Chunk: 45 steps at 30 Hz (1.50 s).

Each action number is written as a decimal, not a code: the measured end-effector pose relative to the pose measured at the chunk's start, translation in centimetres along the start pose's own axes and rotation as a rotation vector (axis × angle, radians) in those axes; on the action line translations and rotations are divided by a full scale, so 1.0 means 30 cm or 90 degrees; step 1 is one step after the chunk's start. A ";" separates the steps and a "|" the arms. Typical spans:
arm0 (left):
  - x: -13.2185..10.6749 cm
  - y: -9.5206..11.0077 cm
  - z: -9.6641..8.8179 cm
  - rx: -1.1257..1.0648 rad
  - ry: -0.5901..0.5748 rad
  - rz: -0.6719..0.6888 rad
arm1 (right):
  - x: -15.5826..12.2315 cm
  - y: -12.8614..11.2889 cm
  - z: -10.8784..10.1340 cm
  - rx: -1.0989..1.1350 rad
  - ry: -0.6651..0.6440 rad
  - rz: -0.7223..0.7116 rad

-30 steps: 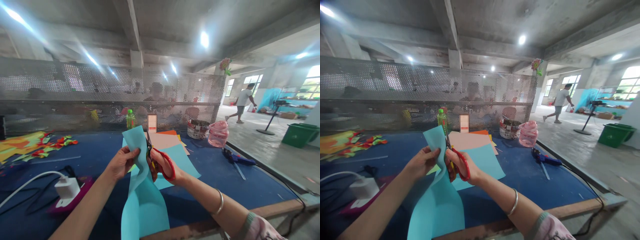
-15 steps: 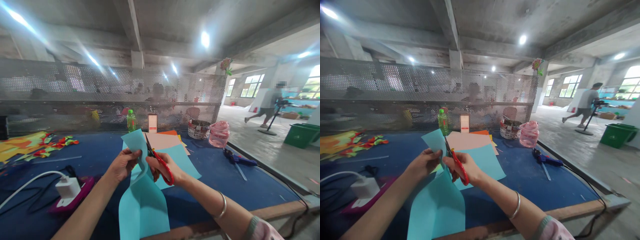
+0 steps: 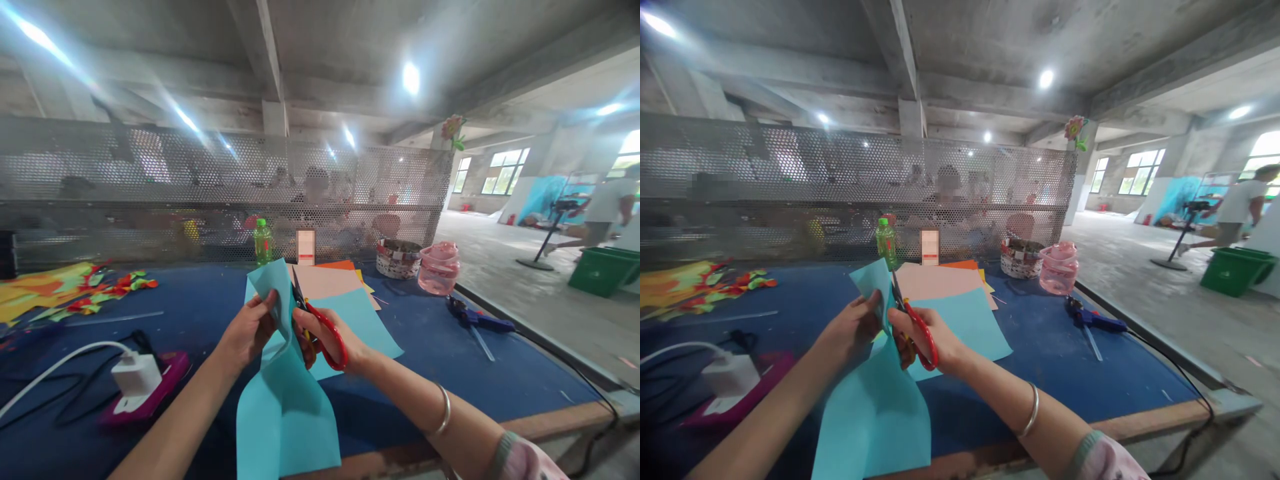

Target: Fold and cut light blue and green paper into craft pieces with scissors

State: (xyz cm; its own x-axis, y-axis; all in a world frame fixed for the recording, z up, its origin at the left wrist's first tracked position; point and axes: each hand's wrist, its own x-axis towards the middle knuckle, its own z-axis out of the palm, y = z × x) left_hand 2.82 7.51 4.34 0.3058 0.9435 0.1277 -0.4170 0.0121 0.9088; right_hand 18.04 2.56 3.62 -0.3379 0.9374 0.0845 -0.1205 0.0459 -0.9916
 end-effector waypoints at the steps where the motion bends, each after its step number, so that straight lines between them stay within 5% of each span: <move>1: 0.001 -0.005 -0.002 -0.011 -0.009 -0.014 | -0.001 0.000 0.004 -0.001 0.000 0.002; 11: 0.016 -0.031 -0.014 -0.093 0.041 -0.015 | 0.009 0.025 0.006 -0.007 -0.012 -0.015; 29: 0.030 -0.034 -0.030 -0.082 0.039 -0.083 | 0.021 0.036 -0.024 -0.031 0.001 -0.023; 45: 0.030 -0.042 -0.026 -0.082 0.009 -0.041 | 0.024 0.042 -0.023 0.013 0.008 -0.001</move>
State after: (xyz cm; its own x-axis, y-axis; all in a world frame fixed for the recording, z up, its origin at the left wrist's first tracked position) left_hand 2.95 8.60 3.00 0.3238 0.9439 0.0641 -0.5036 0.1146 0.8563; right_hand 18.27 3.53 2.36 -0.3259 0.9415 0.0855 -0.1399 0.0414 -0.9893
